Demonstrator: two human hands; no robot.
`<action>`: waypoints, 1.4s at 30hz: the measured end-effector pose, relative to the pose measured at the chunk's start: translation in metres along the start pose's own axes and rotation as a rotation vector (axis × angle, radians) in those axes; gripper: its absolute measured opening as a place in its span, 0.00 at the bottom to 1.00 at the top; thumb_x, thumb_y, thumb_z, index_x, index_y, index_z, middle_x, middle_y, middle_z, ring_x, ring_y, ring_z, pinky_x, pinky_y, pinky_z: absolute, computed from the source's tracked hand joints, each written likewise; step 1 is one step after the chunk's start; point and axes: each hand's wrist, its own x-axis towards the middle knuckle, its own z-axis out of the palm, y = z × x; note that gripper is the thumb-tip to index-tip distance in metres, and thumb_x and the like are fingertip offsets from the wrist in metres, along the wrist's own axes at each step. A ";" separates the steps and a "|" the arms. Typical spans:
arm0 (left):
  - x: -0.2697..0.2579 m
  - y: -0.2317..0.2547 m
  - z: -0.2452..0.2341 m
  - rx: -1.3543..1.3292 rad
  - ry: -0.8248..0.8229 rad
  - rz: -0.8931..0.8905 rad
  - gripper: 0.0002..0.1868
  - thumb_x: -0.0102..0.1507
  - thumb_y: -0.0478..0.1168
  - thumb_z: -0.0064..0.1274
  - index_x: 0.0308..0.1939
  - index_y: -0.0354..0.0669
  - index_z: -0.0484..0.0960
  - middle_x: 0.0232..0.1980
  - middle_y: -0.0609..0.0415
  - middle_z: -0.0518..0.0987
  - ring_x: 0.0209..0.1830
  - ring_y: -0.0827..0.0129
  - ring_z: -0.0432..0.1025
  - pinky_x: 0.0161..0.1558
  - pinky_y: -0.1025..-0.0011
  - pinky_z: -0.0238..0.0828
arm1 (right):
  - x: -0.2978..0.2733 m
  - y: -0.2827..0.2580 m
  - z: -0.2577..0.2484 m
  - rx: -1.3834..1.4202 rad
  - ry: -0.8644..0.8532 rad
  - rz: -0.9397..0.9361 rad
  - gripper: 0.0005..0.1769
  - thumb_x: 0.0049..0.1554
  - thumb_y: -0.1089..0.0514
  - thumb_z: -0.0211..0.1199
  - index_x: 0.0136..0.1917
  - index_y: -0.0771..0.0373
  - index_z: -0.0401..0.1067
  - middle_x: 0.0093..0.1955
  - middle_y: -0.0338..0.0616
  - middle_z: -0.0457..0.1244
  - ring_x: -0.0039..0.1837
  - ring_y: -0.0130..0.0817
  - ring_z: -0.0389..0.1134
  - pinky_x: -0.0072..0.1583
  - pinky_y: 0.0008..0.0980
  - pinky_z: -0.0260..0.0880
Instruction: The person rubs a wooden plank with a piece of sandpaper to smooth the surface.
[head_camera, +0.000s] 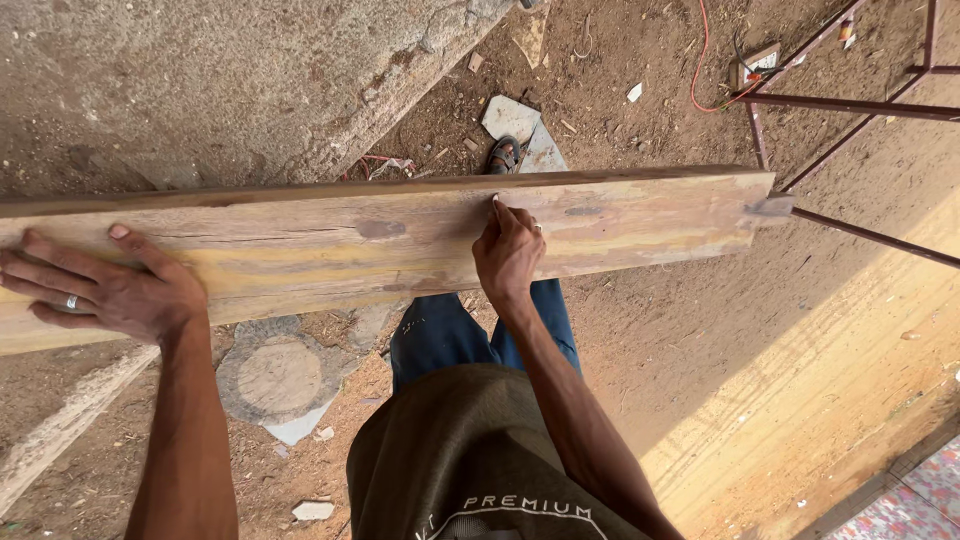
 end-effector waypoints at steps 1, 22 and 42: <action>-0.001 0.002 -0.002 -0.019 0.010 0.002 0.44 0.78 0.66 0.15 0.86 0.36 0.40 0.87 0.36 0.35 0.88 0.48 0.29 0.88 0.41 0.28 | 0.001 -0.005 0.003 -0.007 -0.001 -0.071 0.14 0.55 0.67 0.60 0.53 0.71 0.80 0.42 0.58 0.70 0.39 0.49 0.72 0.45 0.47 0.73; 0.014 -0.016 0.028 0.116 -0.020 -0.020 0.41 0.79 0.65 0.13 0.87 0.42 0.36 0.89 0.43 0.33 0.89 0.54 0.28 0.88 0.44 0.24 | -0.023 0.085 -0.072 0.017 0.017 -0.345 0.12 0.59 0.72 0.64 0.56 0.69 0.81 0.53 0.54 0.73 0.54 0.45 0.75 0.54 0.38 0.77; 0.006 -0.012 0.016 0.002 0.018 0.038 0.41 0.79 0.65 0.17 0.87 0.40 0.41 0.90 0.43 0.40 0.91 0.52 0.34 0.87 0.48 0.24 | -0.100 0.192 -0.109 0.211 0.063 -0.003 0.04 0.64 0.61 0.69 0.51 0.64 0.82 0.48 0.50 0.74 0.43 0.32 0.76 0.42 0.29 0.78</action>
